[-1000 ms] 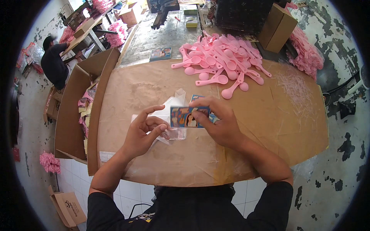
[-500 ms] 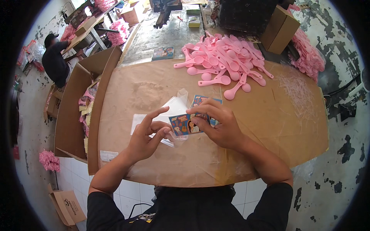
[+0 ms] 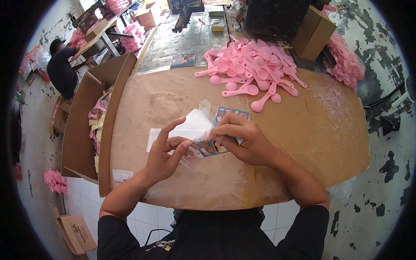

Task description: Placing small pink toy mirrors and backing cards into plastic bags and sealing them.

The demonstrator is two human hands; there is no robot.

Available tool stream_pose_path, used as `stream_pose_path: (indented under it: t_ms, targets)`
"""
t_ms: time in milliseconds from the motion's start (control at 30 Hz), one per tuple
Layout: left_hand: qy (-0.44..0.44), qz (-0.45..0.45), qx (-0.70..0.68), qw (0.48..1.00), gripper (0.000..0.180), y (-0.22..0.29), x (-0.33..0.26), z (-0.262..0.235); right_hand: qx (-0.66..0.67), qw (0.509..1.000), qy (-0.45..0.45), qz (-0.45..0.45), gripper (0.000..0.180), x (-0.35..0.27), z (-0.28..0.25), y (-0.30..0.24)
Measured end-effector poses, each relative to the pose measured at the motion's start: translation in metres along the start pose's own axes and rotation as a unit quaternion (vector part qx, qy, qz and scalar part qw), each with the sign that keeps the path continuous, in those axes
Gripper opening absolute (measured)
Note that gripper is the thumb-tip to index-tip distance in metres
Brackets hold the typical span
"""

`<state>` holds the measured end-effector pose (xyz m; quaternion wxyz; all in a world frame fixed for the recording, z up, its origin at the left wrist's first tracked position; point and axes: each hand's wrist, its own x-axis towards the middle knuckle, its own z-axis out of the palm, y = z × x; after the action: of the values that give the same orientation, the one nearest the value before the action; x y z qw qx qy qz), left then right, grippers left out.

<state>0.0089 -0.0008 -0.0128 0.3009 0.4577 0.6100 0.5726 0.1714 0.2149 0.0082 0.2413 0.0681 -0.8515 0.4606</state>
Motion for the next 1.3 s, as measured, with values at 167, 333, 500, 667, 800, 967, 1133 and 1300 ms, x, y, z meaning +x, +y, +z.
stream_pose_path:
  t_ms: [167, 333, 500, 667, 800, 967, 1133, 1300]
  targets:
    - [-0.020, 0.069, 0.106, 0.992, 0.056, -0.002, 0.000, -0.002, -0.018, 0.999, -0.023, 0.031, 0.024, -0.001, 0.003, -0.003]
    - [-0.043, 0.066, 0.108, 0.991, 0.058, 0.002, -0.002, 0.001, -0.040, 0.999, -0.018, 0.000, 0.025, 0.000, 0.007, -0.002]
    - [-0.095, 0.026, 0.122, 0.988, 0.056, 0.009, 0.000, 0.001, 0.071, 0.994, 0.019, 0.081, 0.026, -0.011, 0.032, -0.004]
    - [-0.009, -0.055, -0.047, 0.997, 0.054, 0.007, -0.001, 0.003, 0.287, 0.931, 0.141, 0.175, 0.032, -0.010, 0.035, -0.003]
    - [0.022, -0.063, -0.107, 0.992, 0.053, 0.010, -0.002, 0.007, 0.049, 0.995, 0.059, 0.061, 0.035, -0.013, 0.038, -0.007]
    - [-0.027, -0.059, -0.143, 0.988, 0.058, 0.010, -0.004, 0.008, 0.052, 0.993, 0.061, 0.089, 0.028, -0.012, 0.037, -0.001]
    - [-0.105, -0.095, -0.110, 0.984, 0.061, 0.007, -0.002, 0.001, 0.122, 0.984, 0.053, 0.116, 0.021, -0.011, 0.034, -0.004]
    - [-0.125, -0.112, -0.106, 0.980, 0.059, 0.005, -0.001, 0.002, 0.064, 0.996, -0.047, 0.041, 0.014, -0.002, 0.022, -0.004]
